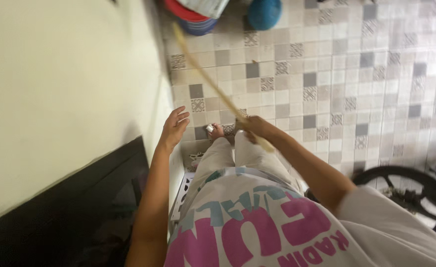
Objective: The person organizes footwear on the floor by hand, moving sandals and shoes into rows, and then uses a small broom to sweep debris from the tiled surface around a motorcycle.
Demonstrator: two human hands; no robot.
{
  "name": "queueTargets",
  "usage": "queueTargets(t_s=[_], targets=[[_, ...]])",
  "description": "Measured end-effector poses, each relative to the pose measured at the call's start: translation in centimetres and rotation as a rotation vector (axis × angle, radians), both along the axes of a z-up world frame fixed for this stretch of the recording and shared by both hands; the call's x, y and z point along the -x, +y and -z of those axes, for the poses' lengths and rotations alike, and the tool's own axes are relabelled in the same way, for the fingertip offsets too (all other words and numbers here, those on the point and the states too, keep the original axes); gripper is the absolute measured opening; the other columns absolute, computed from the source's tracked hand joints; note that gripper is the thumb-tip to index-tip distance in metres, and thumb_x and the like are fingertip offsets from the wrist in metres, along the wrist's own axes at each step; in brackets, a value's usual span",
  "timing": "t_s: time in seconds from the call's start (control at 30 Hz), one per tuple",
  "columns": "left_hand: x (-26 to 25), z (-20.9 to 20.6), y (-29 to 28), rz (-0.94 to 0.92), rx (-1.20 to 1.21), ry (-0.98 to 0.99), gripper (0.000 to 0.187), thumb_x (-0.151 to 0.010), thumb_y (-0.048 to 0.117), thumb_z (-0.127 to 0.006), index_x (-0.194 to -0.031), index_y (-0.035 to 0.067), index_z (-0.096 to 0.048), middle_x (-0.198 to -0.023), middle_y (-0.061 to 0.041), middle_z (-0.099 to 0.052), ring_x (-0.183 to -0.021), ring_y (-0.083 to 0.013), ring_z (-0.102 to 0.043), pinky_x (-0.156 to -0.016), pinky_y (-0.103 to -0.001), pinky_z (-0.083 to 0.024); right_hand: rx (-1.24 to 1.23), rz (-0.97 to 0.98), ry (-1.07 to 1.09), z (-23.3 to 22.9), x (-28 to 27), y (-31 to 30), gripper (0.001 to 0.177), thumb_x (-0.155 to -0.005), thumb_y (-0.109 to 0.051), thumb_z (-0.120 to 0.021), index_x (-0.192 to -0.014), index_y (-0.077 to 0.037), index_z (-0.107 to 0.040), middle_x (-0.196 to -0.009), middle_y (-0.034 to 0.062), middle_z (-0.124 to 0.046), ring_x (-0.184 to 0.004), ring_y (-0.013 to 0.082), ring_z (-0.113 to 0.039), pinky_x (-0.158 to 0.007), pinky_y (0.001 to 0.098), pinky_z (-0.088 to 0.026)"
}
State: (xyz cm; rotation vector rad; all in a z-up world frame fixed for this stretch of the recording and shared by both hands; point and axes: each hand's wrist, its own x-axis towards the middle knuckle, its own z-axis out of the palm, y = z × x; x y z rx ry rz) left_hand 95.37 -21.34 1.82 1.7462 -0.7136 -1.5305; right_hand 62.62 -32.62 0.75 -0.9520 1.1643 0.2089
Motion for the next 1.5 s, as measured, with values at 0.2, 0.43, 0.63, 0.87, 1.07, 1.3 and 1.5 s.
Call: queueTargets(t_s=[0.2,0.43,0.63,0.87,1.07,1.3,1.5], targets=[[4.1,-0.2,-4.7,0.121,-0.017,-0.007,0.055,-0.095,0.019,-0.065,-0.148,0.014,-0.049,-0.139,-0.009,-0.065,-0.101,-0.0133,-0.061,-0.084,-0.03,-0.052,-0.681,0.499,-0.408,12.1,-1.4,-5.6,0.02,-0.103,-0.02,-0.059,-0.089,-0.006,-0.057,-0.057,-0.0056,-0.049,-0.038,0.0065,-0.044,-0.031,0.021,-0.038],[8.7,-0.2,-7.7,0.072,-0.017,0.067,0.054,-0.098,0.022,-0.065,-0.148,0.014,-0.046,-0.14,-0.007,-0.062,-0.116,-0.012,-0.061,-0.09,-0.03,-0.052,-0.795,0.892,-0.66,13.0,24.0,-12.0,0.029,-0.109,-0.026,-0.048,-0.09,-0.005,-0.055,-0.059,-0.0042,-0.05,-0.041,0.0078,-0.045,-0.036,0.021,-0.04],[14.9,2.2,-8.6,0.092,-0.018,0.057,0.056,-0.095,0.018,-0.066,-0.148,0.013,-0.047,-0.137,-0.013,-0.063,-0.119,-0.0226,-0.064,-0.094,-0.035,-0.056,-0.182,0.93,0.186,7.4,28.0,-14.8,0.021,-0.099,-0.016,-0.06,-0.083,-0.005,-0.053,-0.058,-0.0018,-0.048,-0.043,0.01,-0.047,-0.038,0.0237,-0.04],[22.0,4.1,-11.7,0.079,0.027,0.143,0.056,-0.097,0.019,-0.064,-0.149,0.012,-0.047,-0.139,-0.015,-0.063,-0.12,-0.0245,-0.063,-0.097,-0.04,-0.053,-0.404,1.026,-0.316,4.2,32.1,-10.9,0.019,-0.094,-0.02,-0.059,-0.081,-0.007,-0.055,-0.056,0.0009,-0.047,-0.043,0.0146,-0.046,-0.037,0.0302,-0.041],[26.2,-1.1,-14.5,0.121,-0.002,0.028,0.056,-0.098,0.023,-0.062,-0.15,0.013,-0.044,-0.144,-0.012,-0.061,-0.124,-0.0243,-0.063,-0.101,-0.042,-0.052,0.175,0.462,0.274,3.6,24.7,-17.4,0.018,-0.092,-0.009,-0.066,-0.088,0.009,-0.064,-0.063,0.0105,-0.061,-0.048,0.0194,-0.059,-0.041,0.0334,-0.049],[26.5,-0.3,-13.8,0.079,-0.026,0.04,0.056,-0.099,0.023,-0.061,-0.151,0.014,-0.043,-0.144,-0.012,-0.058,-0.128,-0.0242,-0.059,-0.105,-0.043,-0.051,0.272,0.031,0.419,-4.4,30.7,-16.3,0.033,-0.094,-0.015,-0.064,-0.114,0.012,-0.062,-0.073,0.0164,-0.066,-0.05,0.0213,-0.059,-0.042,0.0354,-0.051],[25.9,1.2,-12.7,0.027,-0.052,0.027,0.056,-0.096,0.021,-0.064,-0.149,0.015,-0.046,-0.143,-0.013,-0.061,-0.125,-0.0236,-0.06,-0.103,-0.043,-0.05,0.285,0.001,0.438,-5.6,31.2,-15.8,0.038,-0.094,-0.014,-0.063,-0.121,0.013,-0.059,-0.079,0.0185,-0.068,-0.052,0.0215,-0.061,-0.044,0.0352,-0.053]])
